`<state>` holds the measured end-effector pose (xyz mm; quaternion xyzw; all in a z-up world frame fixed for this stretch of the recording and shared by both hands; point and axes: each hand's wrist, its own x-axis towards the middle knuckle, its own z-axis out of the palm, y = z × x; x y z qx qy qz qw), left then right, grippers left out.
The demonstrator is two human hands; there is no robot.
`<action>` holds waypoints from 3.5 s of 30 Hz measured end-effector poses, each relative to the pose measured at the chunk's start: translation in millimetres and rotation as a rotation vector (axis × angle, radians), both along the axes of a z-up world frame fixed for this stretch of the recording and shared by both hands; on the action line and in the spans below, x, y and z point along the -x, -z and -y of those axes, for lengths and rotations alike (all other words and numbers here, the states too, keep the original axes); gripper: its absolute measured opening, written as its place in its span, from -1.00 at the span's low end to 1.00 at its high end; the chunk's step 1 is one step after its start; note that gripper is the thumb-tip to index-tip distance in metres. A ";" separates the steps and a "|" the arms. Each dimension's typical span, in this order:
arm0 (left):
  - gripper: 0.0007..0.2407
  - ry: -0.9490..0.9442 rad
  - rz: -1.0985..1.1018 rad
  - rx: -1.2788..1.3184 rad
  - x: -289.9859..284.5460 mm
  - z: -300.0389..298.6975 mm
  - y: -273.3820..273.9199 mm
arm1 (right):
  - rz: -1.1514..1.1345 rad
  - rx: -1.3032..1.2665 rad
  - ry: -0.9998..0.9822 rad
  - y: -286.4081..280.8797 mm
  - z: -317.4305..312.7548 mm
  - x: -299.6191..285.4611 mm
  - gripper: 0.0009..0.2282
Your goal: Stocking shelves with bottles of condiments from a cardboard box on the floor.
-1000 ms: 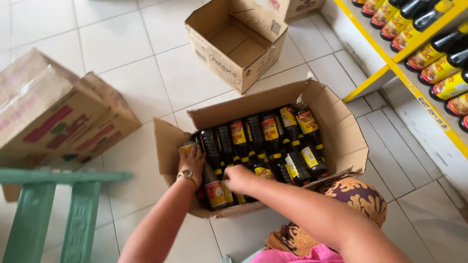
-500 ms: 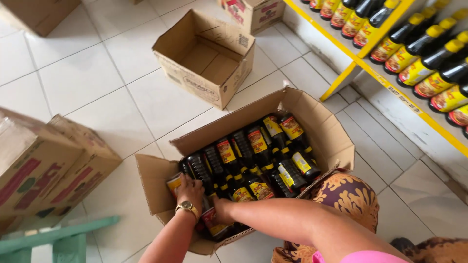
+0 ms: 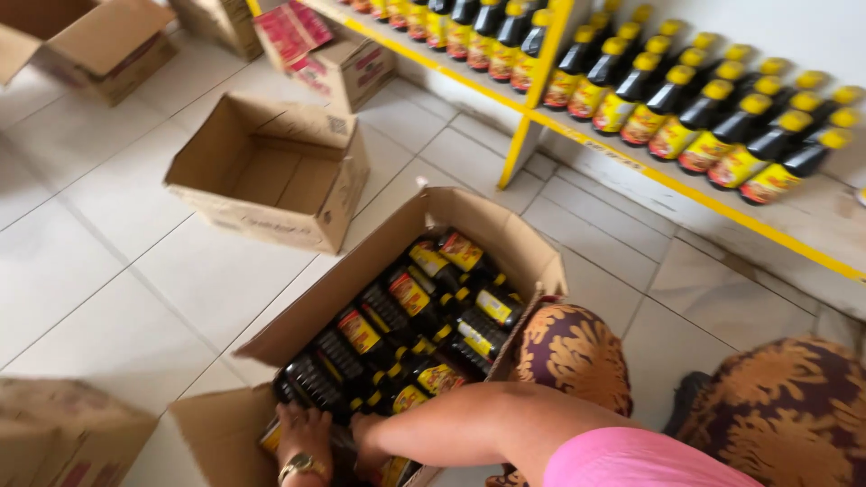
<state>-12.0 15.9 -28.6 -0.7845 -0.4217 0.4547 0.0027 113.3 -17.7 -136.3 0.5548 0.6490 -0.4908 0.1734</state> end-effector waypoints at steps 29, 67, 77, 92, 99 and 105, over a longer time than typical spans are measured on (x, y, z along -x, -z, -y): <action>-0.58 -0.419 1.225 0.323 37.7 -41.3 155.1 | -0.206 0.009 0.185 -71.9 -50.6 -155.4 -0.08; -0.38 0.130 1.579 0.824 -682.8 122.9 -153.4 | -0.469 -1.064 1.517 -260.3 296.4 -668.5 -0.30; -0.33 0.254 1.682 0.772 -873.0 172.0 -95.0 | 0.125 -1.471 1.522 -239.2 325.8 -815.1 -0.25; -0.37 0.076 1.606 0.889 -1047.9 177.6 -57.2 | 0.598 -1.240 1.806 -204.8 315.9 -942.2 -0.27; -0.35 0.085 1.709 1.005 -1091.0 191.7 -28.6 | 0.660 -1.452 1.725 -196.1 317.5 -933.9 -0.28; -0.33 0.225 1.743 0.827 -1084.1 192.2 -31.8 | 0.734 -1.315 1.622 -145.9 333.4 -932.8 -0.52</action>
